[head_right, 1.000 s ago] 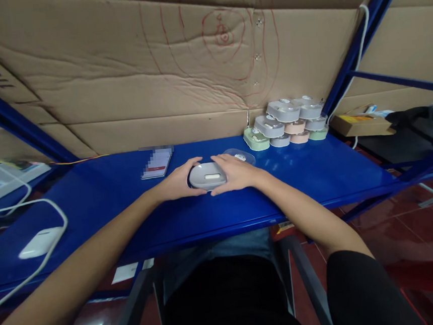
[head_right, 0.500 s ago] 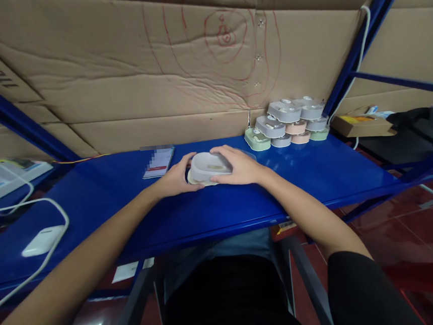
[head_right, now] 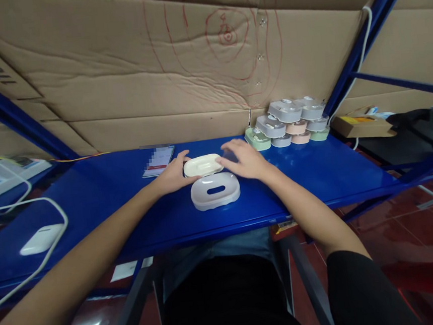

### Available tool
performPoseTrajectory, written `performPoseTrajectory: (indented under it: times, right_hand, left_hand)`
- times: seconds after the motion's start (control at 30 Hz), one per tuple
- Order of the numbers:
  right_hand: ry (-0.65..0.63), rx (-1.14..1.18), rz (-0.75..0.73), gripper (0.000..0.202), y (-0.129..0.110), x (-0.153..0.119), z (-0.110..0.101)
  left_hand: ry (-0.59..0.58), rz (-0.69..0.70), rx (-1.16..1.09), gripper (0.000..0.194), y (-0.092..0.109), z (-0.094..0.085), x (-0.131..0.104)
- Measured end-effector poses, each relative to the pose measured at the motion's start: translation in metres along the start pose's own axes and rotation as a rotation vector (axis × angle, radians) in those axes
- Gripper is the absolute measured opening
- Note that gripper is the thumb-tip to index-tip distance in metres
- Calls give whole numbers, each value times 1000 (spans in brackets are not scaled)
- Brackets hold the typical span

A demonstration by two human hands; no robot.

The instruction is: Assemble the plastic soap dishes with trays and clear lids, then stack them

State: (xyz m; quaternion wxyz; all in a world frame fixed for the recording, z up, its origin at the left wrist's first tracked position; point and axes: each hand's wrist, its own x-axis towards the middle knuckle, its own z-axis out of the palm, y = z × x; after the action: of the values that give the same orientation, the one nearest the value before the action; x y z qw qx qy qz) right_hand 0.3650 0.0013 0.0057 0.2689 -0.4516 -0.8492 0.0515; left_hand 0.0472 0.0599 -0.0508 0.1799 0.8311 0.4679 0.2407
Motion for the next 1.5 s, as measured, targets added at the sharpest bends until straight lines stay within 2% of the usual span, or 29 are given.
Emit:
performPoseTrajectory:
  times: [0.07, 0.13, 0.23, 0.3, 0.33, 0.4, 0.47, 0.5, 0.6, 0.67, 0.83, 1.03, 1.5]
  right_hand:
    - [31, -162, 189, 64, 15, 5, -2]
    - [-67, -252, 324, 77, 26, 9, 2]
    - [-209, -282, 381, 83, 33, 14, 10]
    - [-209, -292, 393, 84, 33, 15, 11]
    - [-168, -285, 397, 85, 32, 15, 9]
    - [-34, -207, 352, 87, 28, 12, 3]
    - [62, -29, 175, 91, 21, 6, -5]
    - [61, 77, 51, 94, 16, 3, -8]
    - [-86, 269, -247, 102, -4, -8, -10]
    - [-186, 264, -318, 104, -17, -13, -5]
    - [-272, 234, -330, 104, -26, -16, 7]
    - [-287, 223, -295, 105, -19, -13, 12]
    - [-250, 223, -318, 102, -26, -13, 15]
  left_hand:
    - [-2, -5, -1, 123, 1, -1, 0]
    - [1, 0, -5, 122, 0, -1, 0]
    - [14, 18, -9, 119, -2, -1, 0]
    - [13, 22, -8, 119, -4, 0, 1]
    - [9, 21, -6, 119, -4, 0, 1]
    - [2, 19, 1, 119, -4, 0, 1]
    - [1, 19, 9, 119, -3, 0, 1]
    - [1, 18, 13, 120, -2, 1, 1]
    - [-6, 24, 16, 121, -1, 1, 1]
    - [-7, 34, 13, 120, -2, 2, 1]
    - [-11, 54, 0, 120, -6, 1, 2]
    - [-25, 40, 30, 123, -5, 1, 2]
    - [-26, 64, 6, 122, -6, 0, 3]
